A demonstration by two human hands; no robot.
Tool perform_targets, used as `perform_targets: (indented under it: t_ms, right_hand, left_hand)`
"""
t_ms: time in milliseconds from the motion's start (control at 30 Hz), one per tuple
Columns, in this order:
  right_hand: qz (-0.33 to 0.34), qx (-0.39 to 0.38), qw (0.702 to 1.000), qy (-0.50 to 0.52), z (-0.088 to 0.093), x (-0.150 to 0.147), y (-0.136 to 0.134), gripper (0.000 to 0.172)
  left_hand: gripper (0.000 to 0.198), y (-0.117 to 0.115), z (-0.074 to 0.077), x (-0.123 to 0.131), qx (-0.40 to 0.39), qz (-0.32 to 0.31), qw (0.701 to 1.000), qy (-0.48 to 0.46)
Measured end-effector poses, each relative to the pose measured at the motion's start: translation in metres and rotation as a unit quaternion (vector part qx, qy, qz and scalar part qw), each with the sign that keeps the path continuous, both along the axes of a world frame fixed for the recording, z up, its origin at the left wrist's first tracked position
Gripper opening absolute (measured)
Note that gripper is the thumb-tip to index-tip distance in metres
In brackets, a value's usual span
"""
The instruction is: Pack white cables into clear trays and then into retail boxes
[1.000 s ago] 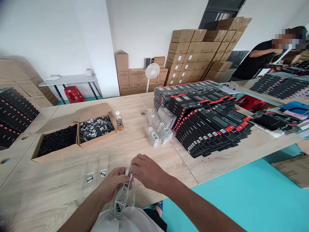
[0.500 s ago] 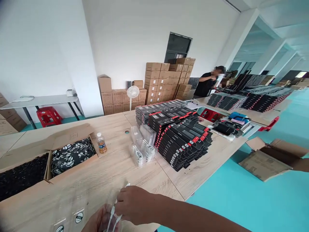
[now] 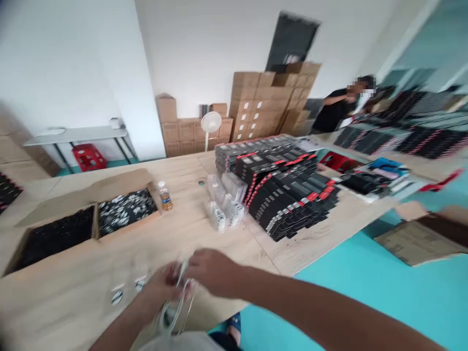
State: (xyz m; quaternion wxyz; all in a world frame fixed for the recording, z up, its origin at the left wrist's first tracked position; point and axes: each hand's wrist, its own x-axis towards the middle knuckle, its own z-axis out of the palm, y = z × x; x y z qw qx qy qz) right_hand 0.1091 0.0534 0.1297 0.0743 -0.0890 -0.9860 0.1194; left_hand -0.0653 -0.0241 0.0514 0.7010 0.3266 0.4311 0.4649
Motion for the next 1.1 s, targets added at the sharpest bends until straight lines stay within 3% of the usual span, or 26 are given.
perform_targets:
  t_ms: [133,233,300,367,400,467,533,567,633,700,867,1100]
  right_hand:
    - [0.040,-0.009,0.999,-0.022,0.035,-0.011,0.025,0.035]
    - [0.029,-0.042,0.998,-0.034,0.056,-0.014,0.041,0.038]
    - [-0.013,-0.074,0.997,-0.008,0.057,-0.015,0.048,0.034]
    - [-0.105,-0.136,0.984,0.043,0.046,-0.019,0.052,0.031]
    - [-0.168,-0.201,0.962,0.075,0.038,-0.023,0.053,0.032]
    - [-0.285,-0.367,0.875,0.135,0.019,-0.034,0.055,0.034]
    - [-0.339,-0.490,0.784,0.174,0.001,-0.049,0.056,0.035]
    - [-0.346,-0.518,0.760,0.188,-0.005,-0.055,0.057,0.036]
    - [-0.347,-0.519,0.753,0.208,-0.013,-0.065,0.060,0.035]
    - [-0.346,-0.500,0.759,0.230,-0.016,-0.069,0.066,0.031]
    - [-0.317,-0.381,0.817,0.294,-0.017,-0.067,0.080,0.018]
    - [-0.291,-0.406,0.795,0.344,-0.019,-0.067,0.081,0.018]
  left_hand:
    - [0.038,0.028,0.034,-0.017,-0.014,-0.057,0.998,-0.032]
    - [0.037,0.042,0.052,-0.027,0.007,-0.067,0.997,-0.025]
    - [0.040,0.048,0.059,-0.029,0.036,-0.033,0.999,0.020]
    - [0.039,0.054,0.062,-0.026,0.091,0.051,0.986,0.132]
    - [0.037,0.057,0.062,-0.024,0.129,0.102,0.964,0.209]
    - [0.036,0.065,0.058,-0.019,0.198,0.201,0.892,0.352]
    - [0.039,0.073,0.052,-0.015,0.229,0.265,0.834,0.427]
    - [0.039,0.076,0.048,-0.014,0.227,0.283,0.822,0.438]
    - [0.037,0.082,0.043,-0.016,0.203,0.305,0.831,0.419]
    - [0.035,0.085,0.040,-0.020,0.168,0.310,0.861,0.368]
    - [0.034,0.082,0.040,-0.023,0.103,0.275,0.932,0.213]
    - [0.037,0.079,0.042,-0.022,0.111,0.218,0.965,0.093]
